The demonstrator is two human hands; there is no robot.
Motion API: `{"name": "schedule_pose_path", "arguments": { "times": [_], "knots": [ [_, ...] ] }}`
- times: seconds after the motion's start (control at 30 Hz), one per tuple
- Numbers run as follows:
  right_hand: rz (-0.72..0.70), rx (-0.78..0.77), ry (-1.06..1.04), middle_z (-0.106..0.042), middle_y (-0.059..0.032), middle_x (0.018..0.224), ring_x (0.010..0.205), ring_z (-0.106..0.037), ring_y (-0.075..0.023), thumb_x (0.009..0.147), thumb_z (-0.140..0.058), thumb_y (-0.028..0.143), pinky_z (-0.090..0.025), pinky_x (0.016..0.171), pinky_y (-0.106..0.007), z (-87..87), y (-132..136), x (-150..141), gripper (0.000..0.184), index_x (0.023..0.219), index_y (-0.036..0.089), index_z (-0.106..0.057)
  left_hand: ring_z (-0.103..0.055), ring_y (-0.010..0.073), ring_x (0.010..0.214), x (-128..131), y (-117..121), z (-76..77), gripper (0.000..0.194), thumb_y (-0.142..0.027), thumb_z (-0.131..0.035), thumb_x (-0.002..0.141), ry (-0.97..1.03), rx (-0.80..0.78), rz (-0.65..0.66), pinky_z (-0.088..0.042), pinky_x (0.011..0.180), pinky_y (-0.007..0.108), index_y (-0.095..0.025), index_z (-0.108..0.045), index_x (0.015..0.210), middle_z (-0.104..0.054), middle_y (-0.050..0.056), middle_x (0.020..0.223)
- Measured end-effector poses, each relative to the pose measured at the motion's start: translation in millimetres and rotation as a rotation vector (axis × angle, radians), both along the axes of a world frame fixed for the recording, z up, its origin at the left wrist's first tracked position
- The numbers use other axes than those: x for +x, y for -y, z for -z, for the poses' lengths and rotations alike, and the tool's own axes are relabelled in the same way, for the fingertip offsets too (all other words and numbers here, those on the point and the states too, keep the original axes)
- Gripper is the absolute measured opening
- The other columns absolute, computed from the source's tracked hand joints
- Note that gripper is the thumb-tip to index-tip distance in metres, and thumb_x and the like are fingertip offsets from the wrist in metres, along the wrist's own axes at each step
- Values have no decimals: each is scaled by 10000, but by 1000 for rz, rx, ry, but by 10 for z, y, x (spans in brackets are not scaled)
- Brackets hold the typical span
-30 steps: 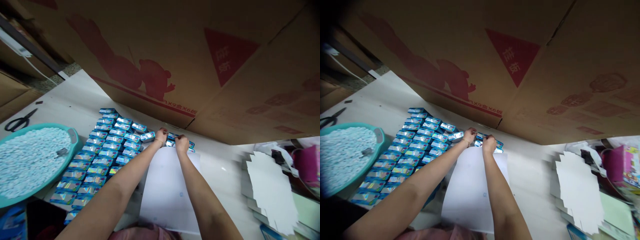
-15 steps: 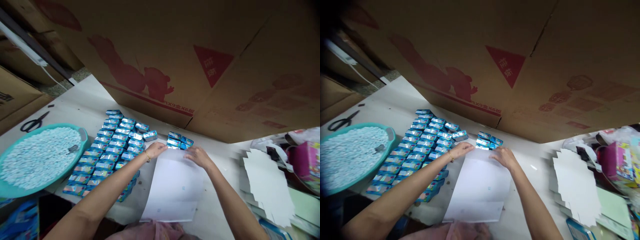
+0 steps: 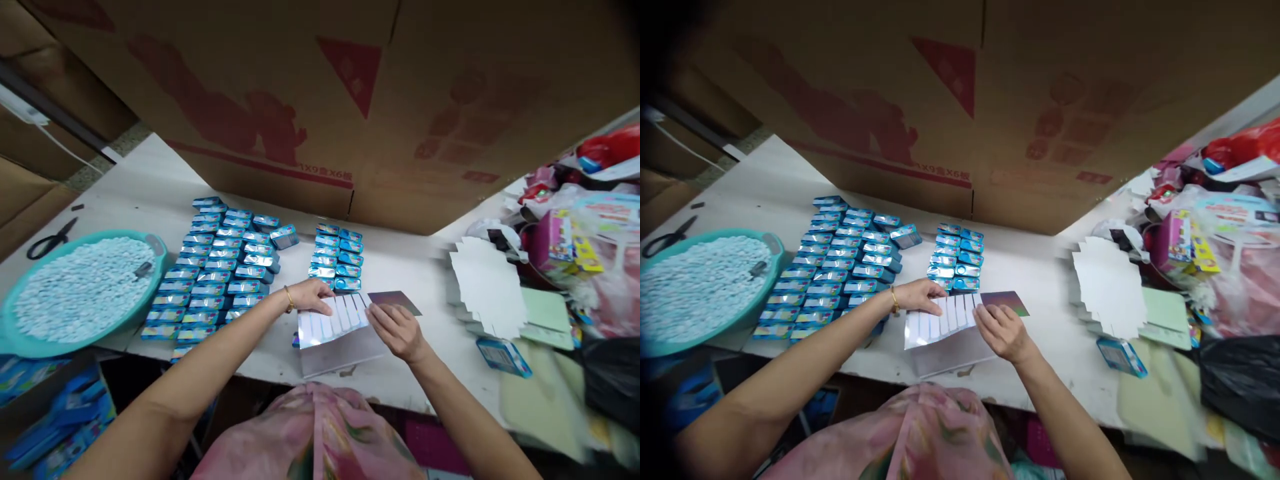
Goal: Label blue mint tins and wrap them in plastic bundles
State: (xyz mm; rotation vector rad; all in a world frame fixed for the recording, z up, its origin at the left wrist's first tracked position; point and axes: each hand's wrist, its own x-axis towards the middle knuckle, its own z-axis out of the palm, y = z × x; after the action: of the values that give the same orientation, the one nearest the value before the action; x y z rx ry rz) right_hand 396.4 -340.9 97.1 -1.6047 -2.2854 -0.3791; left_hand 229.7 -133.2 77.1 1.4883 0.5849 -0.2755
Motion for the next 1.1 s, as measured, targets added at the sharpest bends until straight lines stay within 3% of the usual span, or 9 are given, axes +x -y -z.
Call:
{"name": "schedule_pose_path", "arguments": {
  "times": [0.13, 0.23, 0.37, 0.47, 0.53, 0.63, 0.73, 1.0, 1.1],
  "knots": [
    [84, -324, -56, -528, -81, 1185, 1074, -458, -209, 825, -428, 196, -396, 829, -377, -85, 253, -24, 325, 1136, 203, -521, -515, 105, 521, 98, 301, 51, 123, -211, -681, 488, 90, 98, -48, -375, 487, 171, -184, -656, 606, -609, -35, 556],
    [214, -415, -120, -442, -92, 1274, 1198, -331, -244, 792, -502, 318, -319, 926, -419, -139, 294, 5, 436, 1209, 199, -456, -554, 133, 621, 107, 526, 13, 132, -211, -657, 545, 236, 225, -5, -406, 581, 191, -204, -675, 676, -642, -7, 652],
    [319, -563, -145, -643, -65, 893, 905, -550, -196, 803, -497, 254, -356, 846, -355, -84, 302, 164, 168, 901, 197, -622, -583, 154, 736, 7, 893, 34, 177, -283, -560, 704, 357, 391, 96, -428, 685, 223, -210, -676, 817, -656, 42, 790],
    [339, -646, -206, -632, -28, 690, 683, -571, -153, 823, -457, 267, -388, 668, -273, -13, 503, 344, 198, 718, 201, -612, -539, 182, 984, -104, 1086, 268, 333, -322, -386, 823, 214, 653, -170, -391, 872, 293, -205, -584, 1064, -616, 75, 1034],
    [405, -614, -262, -630, -22, 700, 666, -569, -147, 837, -419, 299, -383, 619, -253, 12, 697, 446, 232, 723, 210, -601, -380, 217, 1192, -153, 1130, 492, 417, -319, -354, 837, 75, 885, -280, -251, 1009, 388, -181, -452, 1218, -489, 94, 1243],
    [497, -579, -290, -616, -16, 666, 639, -564, -148, 848, -377, 342, -383, 592, -249, 17, 902, 500, 286, 691, 219, -582, -178, 246, 1299, -170, 1103, 788, 526, -326, -393, 820, -36, 1089, -178, -84, 1052, 463, -147, -313, 1307, -286, 104, 1388],
    [520, -541, -289, -609, -25, 652, 631, -564, -155, 857, -351, 363, -388, 595, -258, 26, 936, 450, 320, 677, 215, -570, -172, 204, 1305, -208, 1010, 940, 497, -304, -327, 844, -40, 1149, -92, -36, 1062, 435, -210, -271, 1328, -244, 53, 1408],
    [551, -401, -346, -620, -28, 665, 626, -571, -156, 860, -364, 364, -417, 620, -267, 97, 1130, 462, 307, 706, 207, -578, -208, 220, 1292, -812, 547, 985, 467, -270, -269, 855, -197, 1290, -107, -21, 1048, 480, -234, -294, 1320, -277, 36, 1394],
    [600, -370, -371, -621, -29, 670, 635, -576, -165, 853, -381, 365, -427, 623, -277, 121, 1260, 486, 286, 715, 212, -580, -175, 257, 1298, -815, 352, 921, 473, -298, -285, 849, -247, 1368, -164, -55, 1041, 493, -180, -333, 1305, -245, 79, 1404]
  ]
}}
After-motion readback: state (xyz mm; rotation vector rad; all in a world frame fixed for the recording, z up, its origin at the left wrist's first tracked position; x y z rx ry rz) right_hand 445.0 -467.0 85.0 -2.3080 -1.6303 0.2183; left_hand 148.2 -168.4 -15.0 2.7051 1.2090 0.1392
